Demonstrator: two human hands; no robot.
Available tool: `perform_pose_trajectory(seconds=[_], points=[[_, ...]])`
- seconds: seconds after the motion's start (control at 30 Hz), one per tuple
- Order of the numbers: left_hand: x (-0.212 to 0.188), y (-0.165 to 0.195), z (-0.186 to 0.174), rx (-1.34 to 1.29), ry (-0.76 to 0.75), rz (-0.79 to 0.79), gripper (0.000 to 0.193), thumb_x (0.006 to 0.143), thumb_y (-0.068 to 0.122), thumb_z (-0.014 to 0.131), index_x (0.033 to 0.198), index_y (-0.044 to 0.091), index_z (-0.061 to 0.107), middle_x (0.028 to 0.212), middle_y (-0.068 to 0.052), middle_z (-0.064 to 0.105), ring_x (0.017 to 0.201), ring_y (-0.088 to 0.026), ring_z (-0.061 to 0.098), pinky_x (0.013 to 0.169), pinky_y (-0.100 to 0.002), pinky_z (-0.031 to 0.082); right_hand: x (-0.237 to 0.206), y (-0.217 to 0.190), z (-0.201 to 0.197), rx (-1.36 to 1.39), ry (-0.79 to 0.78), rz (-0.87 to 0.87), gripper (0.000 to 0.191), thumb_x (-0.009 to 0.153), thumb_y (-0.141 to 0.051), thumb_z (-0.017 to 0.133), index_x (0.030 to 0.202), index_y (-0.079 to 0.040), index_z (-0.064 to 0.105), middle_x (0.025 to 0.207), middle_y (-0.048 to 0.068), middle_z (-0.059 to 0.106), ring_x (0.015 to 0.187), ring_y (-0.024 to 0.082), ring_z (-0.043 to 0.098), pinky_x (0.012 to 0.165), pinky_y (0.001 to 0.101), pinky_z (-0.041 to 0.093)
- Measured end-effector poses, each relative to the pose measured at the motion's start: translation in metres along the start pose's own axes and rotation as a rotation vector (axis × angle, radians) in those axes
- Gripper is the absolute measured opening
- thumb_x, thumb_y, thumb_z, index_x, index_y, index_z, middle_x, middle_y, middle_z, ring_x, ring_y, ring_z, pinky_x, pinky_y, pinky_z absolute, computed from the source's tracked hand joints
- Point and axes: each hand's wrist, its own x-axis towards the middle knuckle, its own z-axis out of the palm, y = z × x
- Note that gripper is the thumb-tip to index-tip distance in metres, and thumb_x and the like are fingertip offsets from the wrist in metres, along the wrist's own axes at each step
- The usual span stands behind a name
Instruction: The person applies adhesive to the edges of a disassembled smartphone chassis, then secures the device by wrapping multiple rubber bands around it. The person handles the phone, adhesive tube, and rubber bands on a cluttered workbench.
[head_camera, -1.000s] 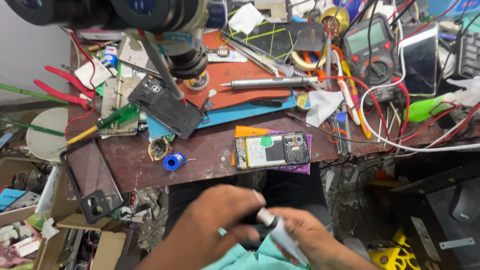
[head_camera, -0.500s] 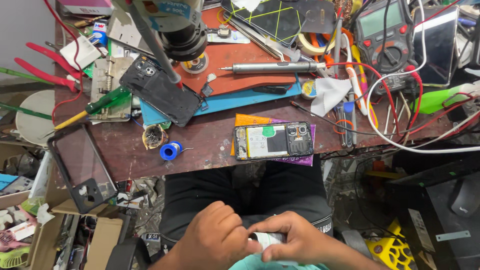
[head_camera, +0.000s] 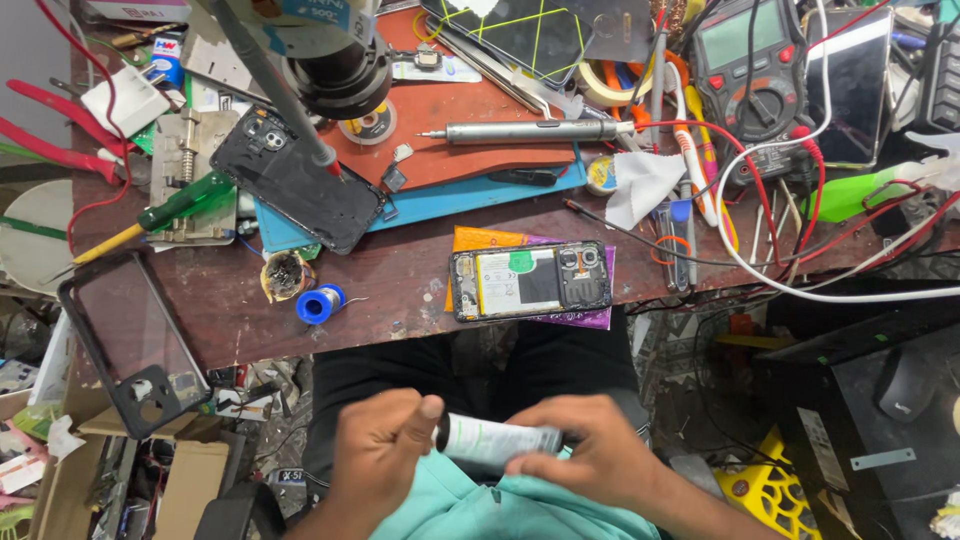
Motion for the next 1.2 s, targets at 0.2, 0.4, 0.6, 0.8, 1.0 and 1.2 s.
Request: perform_pose_trajectory(seconds=[0.2,0.4,0.6,0.8,1.0,1.2], points=[[0.005,0.006,-0.005,-0.195,-0.151,-0.174,0.025,0.096,0.025,0.067,0.087,0.002,0.064,0.072,-0.005,0.061,0.064,-0.013,0.06,0.058,-0.029,0.049,-0.001,-0.005,-0.013,-0.266,0.335,-0.28,0.023,0.072,-0.01,0.087,0.092,-0.01,0.076,0.089,0.002,0.078,0.079,0.018,0.075,0.068,0.031,0.056],[0.006,0.006,-0.011,-0.291,-0.234,-0.187,0.024,0.099,0.025,0.063,0.094,0.001,0.06,0.074,-0.004,0.066,0.069,-0.011,0.064,0.064,-0.029,0.052,-0.006,-0.009,-0.015,-0.489,0.34,-0.535,0.027,0.069,-0.006,0.084,0.093,-0.015,0.076,0.092,0.001,0.077,0.081,0.019,0.068,0.068,0.031,0.054],[-0.006,-0.011,0.009,-0.482,-0.212,-0.325,0.046,0.105,0.034,0.053,0.076,-0.001,0.061,0.069,-0.006,0.059,0.059,-0.013,0.061,0.056,-0.029,0.049,-0.017,0.006,-0.007,-0.145,0.355,-0.544,0.032,0.081,-0.011,0.09,0.107,-0.013,0.071,0.103,0.006,0.076,0.09,0.02,0.073,0.075,0.0324,0.062],[-0.024,-0.007,0.036,-0.777,-0.329,-0.359,0.055,0.109,0.04,0.049,0.072,0.001,0.06,0.07,-0.007,0.061,0.062,-0.012,0.063,0.059,-0.028,0.051,-0.015,0.024,0.015,0.226,0.201,-0.55,0.041,0.084,-0.016,0.092,0.118,-0.008,0.07,0.116,0.016,0.072,0.102,0.029,0.073,0.086,0.0388,0.062],[-0.004,-0.021,0.024,-0.838,0.07,-0.775,0.064,0.102,0.042,0.056,0.051,0.005,0.051,0.044,-0.005,0.05,0.041,-0.015,0.052,0.044,-0.031,0.043,-0.021,0.03,-0.003,0.098,0.397,-0.428,0.033,0.09,-0.021,0.084,0.115,-0.004,0.071,0.115,0.015,0.073,0.105,0.028,0.075,0.091,0.0374,0.063],[0.003,-0.032,0.027,0.036,-0.109,-0.241,0.061,0.1,0.038,0.062,0.049,0.006,0.057,0.05,-0.007,0.057,0.052,-0.024,0.057,0.05,-0.039,0.044,0.004,0.029,-0.009,-0.325,0.641,-0.278,0.029,0.099,-0.019,0.071,0.119,0.002,0.07,0.117,0.012,0.075,0.103,0.021,0.071,0.095,0.0312,0.054]])
